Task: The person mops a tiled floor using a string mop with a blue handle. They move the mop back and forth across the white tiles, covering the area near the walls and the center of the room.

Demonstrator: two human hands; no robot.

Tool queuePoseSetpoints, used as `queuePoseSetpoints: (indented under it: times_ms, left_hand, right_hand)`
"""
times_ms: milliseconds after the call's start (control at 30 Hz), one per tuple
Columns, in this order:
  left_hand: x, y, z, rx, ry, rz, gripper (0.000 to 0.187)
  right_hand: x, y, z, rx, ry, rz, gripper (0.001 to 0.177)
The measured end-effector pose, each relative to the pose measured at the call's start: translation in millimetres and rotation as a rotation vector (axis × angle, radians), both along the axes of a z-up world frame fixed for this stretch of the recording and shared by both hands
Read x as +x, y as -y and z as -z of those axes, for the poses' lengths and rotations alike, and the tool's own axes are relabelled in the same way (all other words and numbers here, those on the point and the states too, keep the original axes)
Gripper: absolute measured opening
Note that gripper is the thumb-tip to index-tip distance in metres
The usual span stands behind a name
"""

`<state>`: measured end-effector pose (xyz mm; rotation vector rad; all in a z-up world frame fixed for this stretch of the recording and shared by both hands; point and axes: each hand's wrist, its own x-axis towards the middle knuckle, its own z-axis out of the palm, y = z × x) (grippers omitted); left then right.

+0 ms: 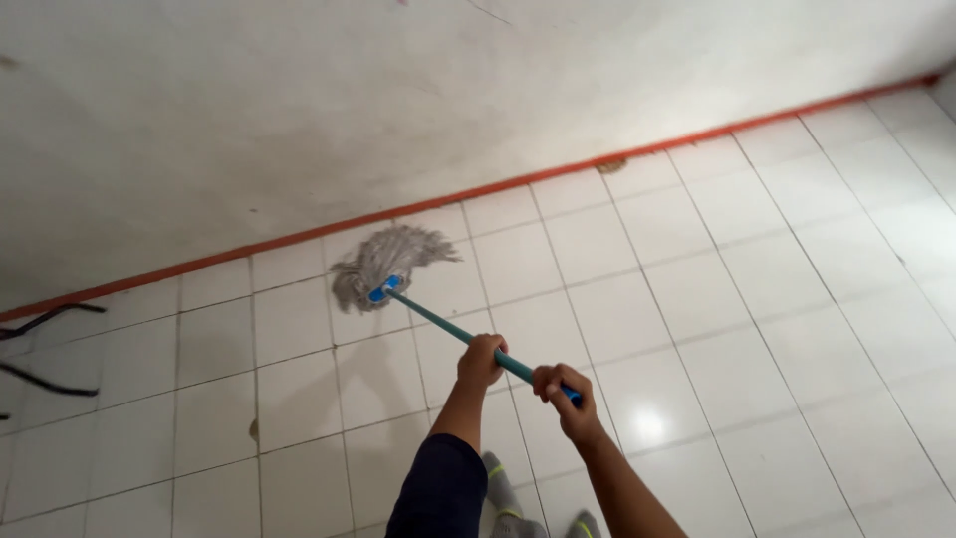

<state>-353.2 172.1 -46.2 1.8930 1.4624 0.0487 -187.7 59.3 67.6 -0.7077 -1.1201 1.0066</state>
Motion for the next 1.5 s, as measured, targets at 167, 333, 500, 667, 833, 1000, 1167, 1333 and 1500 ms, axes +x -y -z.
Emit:
queuePoseSetpoints:
  times_ms: [167, 333, 500, 667, 833, 1000, 1167, 1333, 1500]
  left_hand:
    - [75.7, 44.3, 10.7, 0.161, 0.006, 0.096, 0.028]
    - [193.9, 104.0, 6.7, 0.326, 0.307, 0.305, 0.041]
    - [319.2, 180.7, -23.5, 0.175, 0.341, 0.485, 0.038]
    - [394.6, 239.5, -50.8, 0.0, 0.352, 0.68, 0.031]
    - [381.5, 229.2, -124.0, -0.188, 0.209, 1.004, 0.023]
    - [353.8, 185.0, -129.3, -0.127, 0.2, 1.104, 0.011]
    - [287.1, 119.7, -126.2, -0.106, 0.259, 1.128, 0.004]
    - [199.4, 46.3, -149.4, -0.157, 0.228, 1.016, 0.006]
    - [114.9, -30.9, -122.9, -0.082, 0.119, 0.888, 0.009]
  right_hand:
    - [75.9, 50.8, -9.1, -0.061, -0.019, 0.171, 0.027]
    - [168.8, 132.0, -42.3, -0.07, -0.031, 0.384, 0.03]
    - [255.4, 237.5, -59.6, -0.08, 0.01, 0.605, 0.02]
    - [272.6, 315.8, -110.0, -0.14, 0.18, 0.843, 0.014]
    - [259.9, 328.7, -117.2, -0.069, 0.295, 0.798, 0.014]
    - [213.5, 264.0, -128.4, 0.036, 0.284, 0.863, 0.022]
    - [129.2, 178.5, -154.2, 0.098, 0.293, 0.861, 0.024]
    - [74.7, 113.5, -117.6, 0.044, 0.19, 1.035, 0.016]
    - [15.4, 34.4, -109.3, 0.041, 0.168, 0.816, 0.014]
